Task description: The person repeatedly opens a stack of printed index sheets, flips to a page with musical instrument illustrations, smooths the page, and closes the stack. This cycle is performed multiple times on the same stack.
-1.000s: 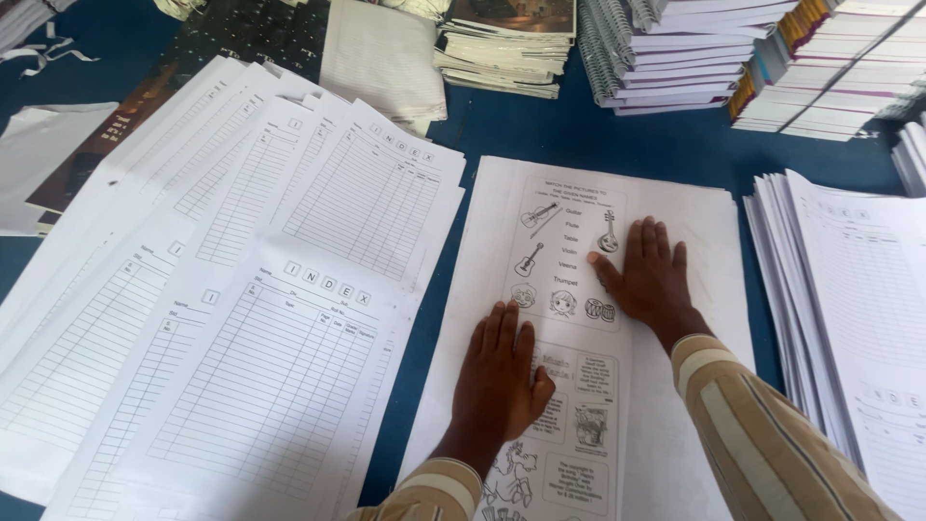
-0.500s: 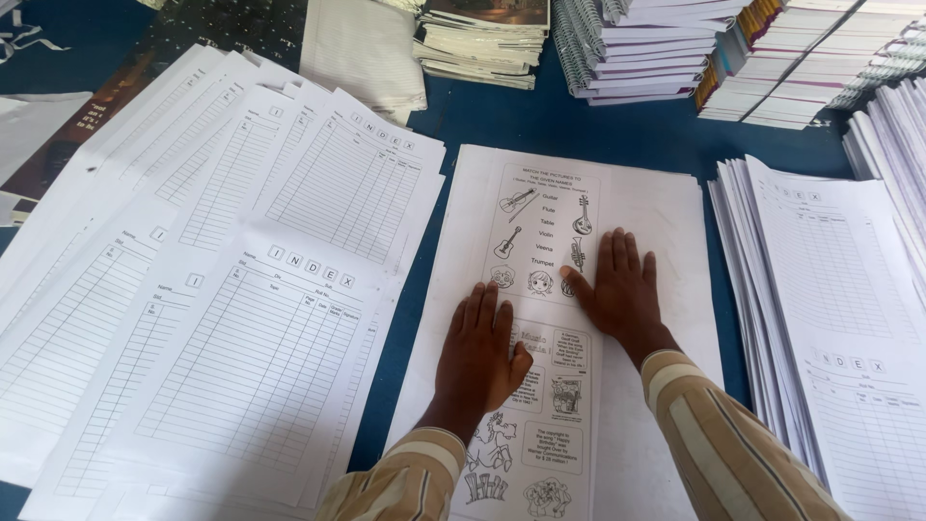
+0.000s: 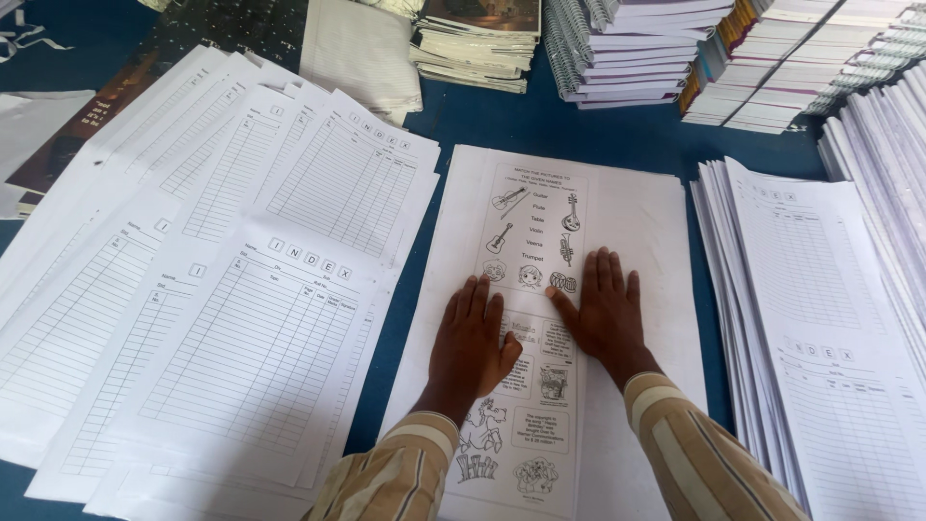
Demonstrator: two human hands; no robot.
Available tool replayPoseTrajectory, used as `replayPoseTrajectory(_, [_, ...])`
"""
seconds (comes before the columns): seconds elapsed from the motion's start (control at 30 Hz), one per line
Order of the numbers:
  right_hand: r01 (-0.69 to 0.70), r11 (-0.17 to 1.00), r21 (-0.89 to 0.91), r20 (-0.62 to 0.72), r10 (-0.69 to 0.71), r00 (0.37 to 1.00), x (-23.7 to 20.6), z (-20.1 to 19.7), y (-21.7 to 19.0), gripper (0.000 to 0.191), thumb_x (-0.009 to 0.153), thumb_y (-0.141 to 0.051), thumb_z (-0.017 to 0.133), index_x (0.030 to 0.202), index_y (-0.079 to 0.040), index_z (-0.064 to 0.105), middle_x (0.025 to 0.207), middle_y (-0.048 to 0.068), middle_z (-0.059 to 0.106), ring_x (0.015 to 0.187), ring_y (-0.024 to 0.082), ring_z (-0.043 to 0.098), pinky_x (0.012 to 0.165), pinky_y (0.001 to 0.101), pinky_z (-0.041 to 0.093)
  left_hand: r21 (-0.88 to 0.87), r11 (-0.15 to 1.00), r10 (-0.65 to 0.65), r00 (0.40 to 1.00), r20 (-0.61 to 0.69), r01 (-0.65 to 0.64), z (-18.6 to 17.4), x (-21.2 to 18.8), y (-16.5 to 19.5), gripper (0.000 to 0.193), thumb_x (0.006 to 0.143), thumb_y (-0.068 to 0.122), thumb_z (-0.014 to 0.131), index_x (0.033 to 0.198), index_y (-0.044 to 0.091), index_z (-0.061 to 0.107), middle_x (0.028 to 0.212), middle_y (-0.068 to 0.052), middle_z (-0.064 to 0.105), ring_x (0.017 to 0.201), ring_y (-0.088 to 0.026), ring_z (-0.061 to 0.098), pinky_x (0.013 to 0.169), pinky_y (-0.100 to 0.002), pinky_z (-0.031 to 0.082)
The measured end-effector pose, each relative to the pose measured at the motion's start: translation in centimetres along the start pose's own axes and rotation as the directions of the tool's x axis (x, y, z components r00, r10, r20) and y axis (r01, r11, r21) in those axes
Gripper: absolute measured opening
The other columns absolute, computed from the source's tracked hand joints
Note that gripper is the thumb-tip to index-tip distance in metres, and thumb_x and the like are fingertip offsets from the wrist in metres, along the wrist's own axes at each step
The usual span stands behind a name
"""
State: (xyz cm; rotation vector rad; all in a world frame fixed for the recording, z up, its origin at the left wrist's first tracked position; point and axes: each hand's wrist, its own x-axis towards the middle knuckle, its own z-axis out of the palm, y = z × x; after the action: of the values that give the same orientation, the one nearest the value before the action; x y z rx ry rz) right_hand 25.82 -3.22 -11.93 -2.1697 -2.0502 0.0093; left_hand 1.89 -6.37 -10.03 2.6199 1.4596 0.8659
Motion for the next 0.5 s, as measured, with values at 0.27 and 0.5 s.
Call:
replayPoseTrajectory(0.27, [0.013, 1.000, 0.020, -0.018, -0.013, 1.000, -2.2, 0.1, -0.5, 0.100, 0.096, -0.076, 0.029, 0.157, 0.004, 0.021, 0.164, 0.026, 0.022, 0.155, 0.036, 0.012, 0.122, 0.0555, 0.006, 0.000, 1.000, -0.006, 1.000, 0.011, 0.006, 0.4, -0.1, -0.2, 0.059, 0.089, 0.032, 0.055, 0.132, -0.008, 0.054, 0.148, -0.032, 0.047, 0.143, -0.044, 0.040, 0.120, -0.052, 0.030])
replayPoseTrajectory(0.5, [0.021, 0.999, 0.042, -0.017, -0.020, 1.000, -4.0, -0.4, -1.1, 0.101, 0.095, -0.076, 0.029, 0.157, 0.003, 0.023, 0.164, 0.025, 0.024, 0.156, 0.035, 0.013, 0.122, 0.0564, 0.007, 0.016, 1.000, -0.010, 0.999, 0.037, 0.009, 0.6, 0.2, -0.4, 0.061, 0.089, 0.034, 0.055, 0.134, -0.007, 0.052, 0.150, -0.032, 0.044, 0.144, -0.043, 0.038, 0.120, -0.051, 0.028])
